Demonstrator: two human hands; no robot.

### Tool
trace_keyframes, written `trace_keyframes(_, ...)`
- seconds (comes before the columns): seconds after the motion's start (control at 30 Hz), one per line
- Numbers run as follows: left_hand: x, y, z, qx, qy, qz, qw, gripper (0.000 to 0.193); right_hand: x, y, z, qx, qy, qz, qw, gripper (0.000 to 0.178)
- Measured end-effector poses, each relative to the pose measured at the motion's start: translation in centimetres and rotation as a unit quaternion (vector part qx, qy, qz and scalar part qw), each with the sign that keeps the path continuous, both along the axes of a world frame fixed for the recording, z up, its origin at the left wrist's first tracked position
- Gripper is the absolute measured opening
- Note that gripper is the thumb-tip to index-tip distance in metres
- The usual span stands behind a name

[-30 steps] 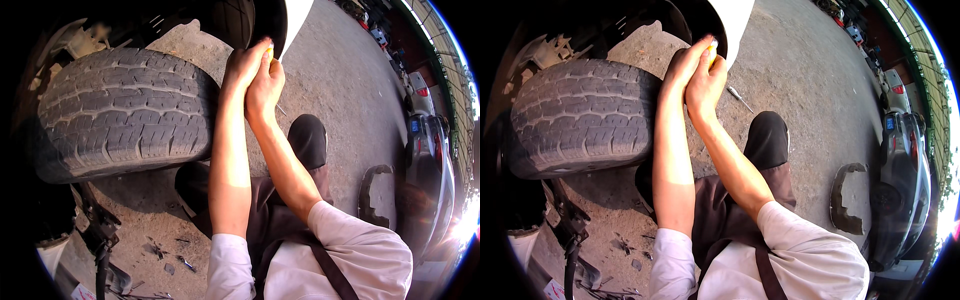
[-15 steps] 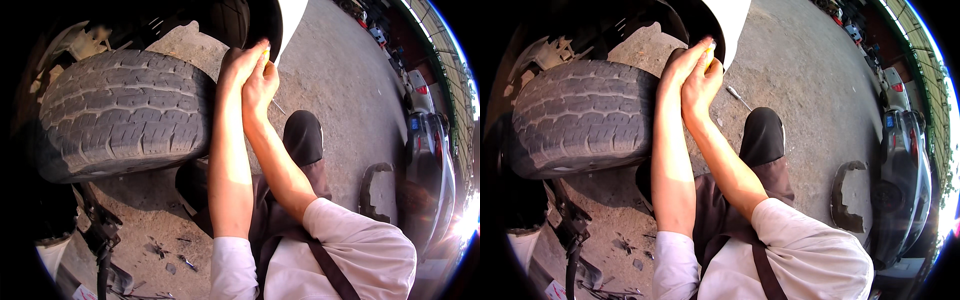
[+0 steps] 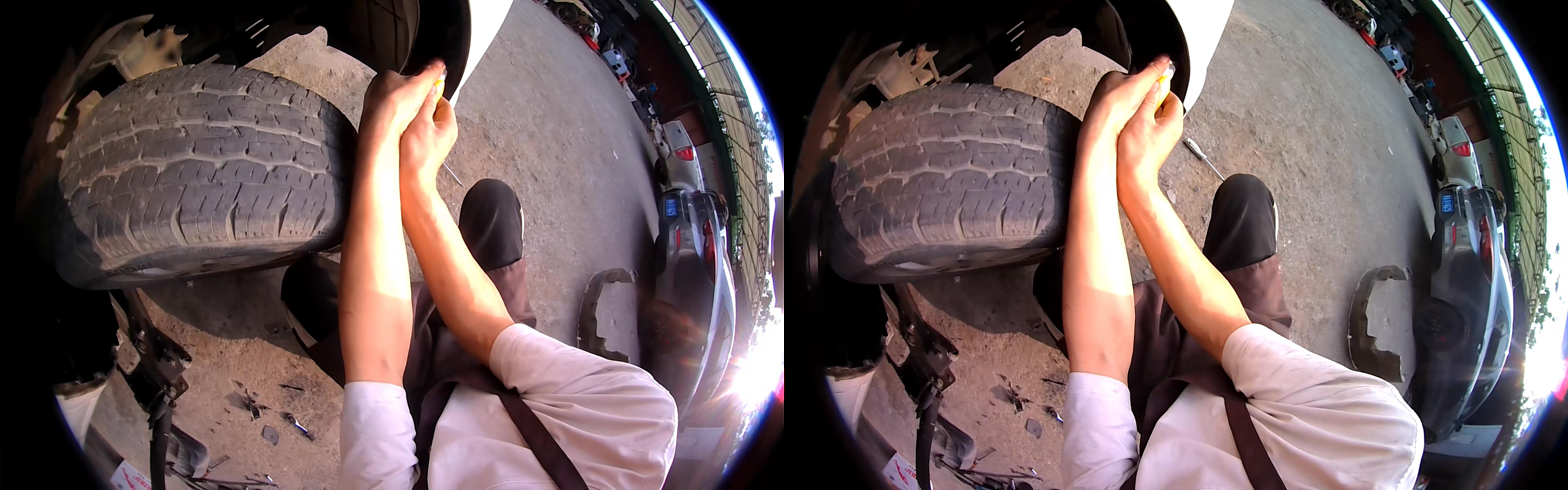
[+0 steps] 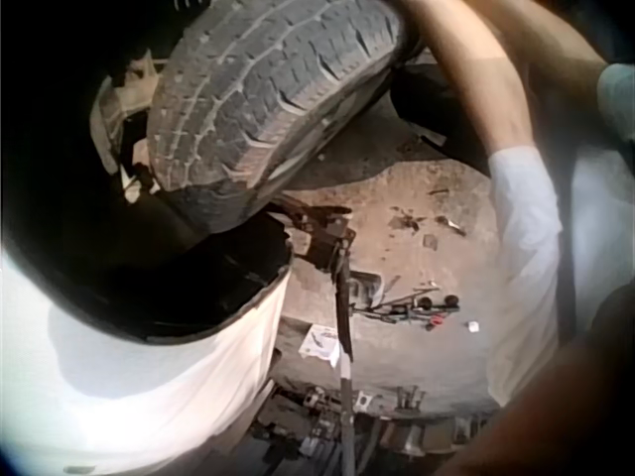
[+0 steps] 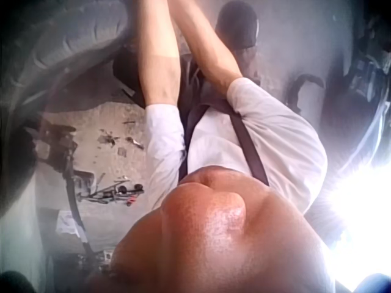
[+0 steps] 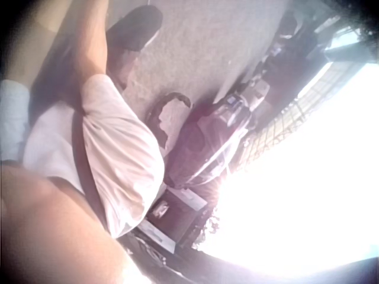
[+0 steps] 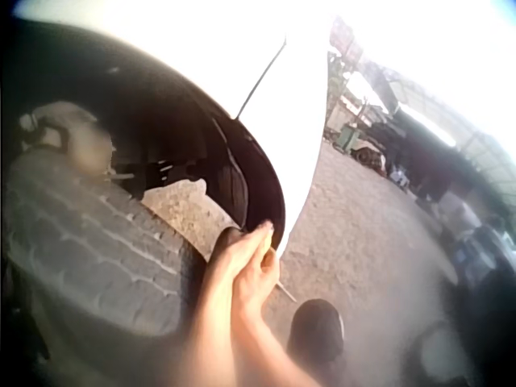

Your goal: The person kneels beside a white car and uses a yellow utility knife to trim the edge of a black plastic mudflap. They then insert and secure multiple plastic fasteners into the mudflap to attach it to the wheel well.

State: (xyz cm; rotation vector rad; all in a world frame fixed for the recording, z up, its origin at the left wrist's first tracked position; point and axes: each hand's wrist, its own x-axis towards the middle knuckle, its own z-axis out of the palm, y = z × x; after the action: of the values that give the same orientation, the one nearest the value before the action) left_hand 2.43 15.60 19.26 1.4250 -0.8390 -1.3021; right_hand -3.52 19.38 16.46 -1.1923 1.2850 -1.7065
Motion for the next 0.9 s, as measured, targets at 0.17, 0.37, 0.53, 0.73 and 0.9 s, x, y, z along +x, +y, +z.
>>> trace_keyframes(0.17, 0.2, -0.2, -1.0, -0.032, -0.047, 0.005, 0.998, 0.061, 0.5, 0.1, -0.4, -0.015, -0.017, -0.003, 1.0, 0.037)
trace_keyframes(0.37, -0.2, -0.6, -1.3, -0.044, -0.052, 0.006, 0.998, 0.059, -0.2, 0.1, -0.3, -0.007, 0.014, 0.007, 1.0, 0.038)
trace_keyframes(0.53, -0.5, -1.5, -2.1, -0.059, -0.03, -0.001, 0.998, 0.059, -0.1, -0.3, -0.4, -0.018, 0.01, -0.014, 1.0, 0.041)
trace_keyframes(0.73, -0.1, 0.3, 0.2, -0.024, -0.042, 0.008, 0.999, 0.051, -0.6, -1.3, -1.3, -0.01, 0.025, 0.006, 1.0, 0.04)
trace_keyframes(0.9, -4.5, 1.7, -5.0, -0.019, -0.223, 0.02, 0.975, 0.047, -2.8, 1.3, -6.0, 0.078, -0.187, 0.066, 0.977, 0.039)
